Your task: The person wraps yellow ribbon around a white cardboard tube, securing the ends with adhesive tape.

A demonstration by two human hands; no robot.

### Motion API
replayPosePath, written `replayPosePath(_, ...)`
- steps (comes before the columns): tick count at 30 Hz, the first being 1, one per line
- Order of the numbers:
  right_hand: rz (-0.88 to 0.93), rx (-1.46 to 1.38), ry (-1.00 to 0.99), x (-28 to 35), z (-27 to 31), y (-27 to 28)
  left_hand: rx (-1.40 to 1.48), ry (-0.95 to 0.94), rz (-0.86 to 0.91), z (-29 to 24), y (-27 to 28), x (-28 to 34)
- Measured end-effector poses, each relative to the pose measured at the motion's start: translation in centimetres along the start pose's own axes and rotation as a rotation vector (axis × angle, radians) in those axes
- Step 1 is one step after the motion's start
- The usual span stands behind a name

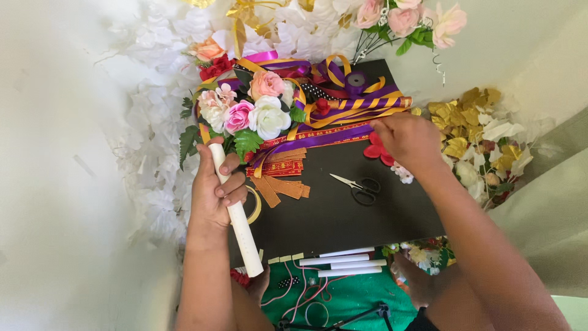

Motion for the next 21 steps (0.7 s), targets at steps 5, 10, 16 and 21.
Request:
replayPosePath(5,0.123,0.055,0.005,-5.3,1.7,-5.0,0.052,-0.04,-0.008,-0.1,1.8,-1.3)
replayPosePath(10,0.192,0.067,0.008,-9.2,5.3,-9.0,0.075,-0.086,-0.051,-0.6,2.8,-1.3)
replayPosePath(16,0.168,-0.062,-0.004,-11.0,9.8,-9.4,0.046,-0.083,-0.053,-0.1,1.8,-1.5)
replayPosePath(21,0.208,0.007,0.074,-12.4,11.2,-10.8,0.041,-0.074,-0.064,0.5,2.0,-1.9)
Point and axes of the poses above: each hand's wrist, its own x-axis away from the middle knuckle, its own y-axis out of the back of the hand, z = x × y, the point moved 2 cm from there along -x, towards the middle knuckle, and after that the axes turned 6 degrees about -y, right-handed, at the moved point
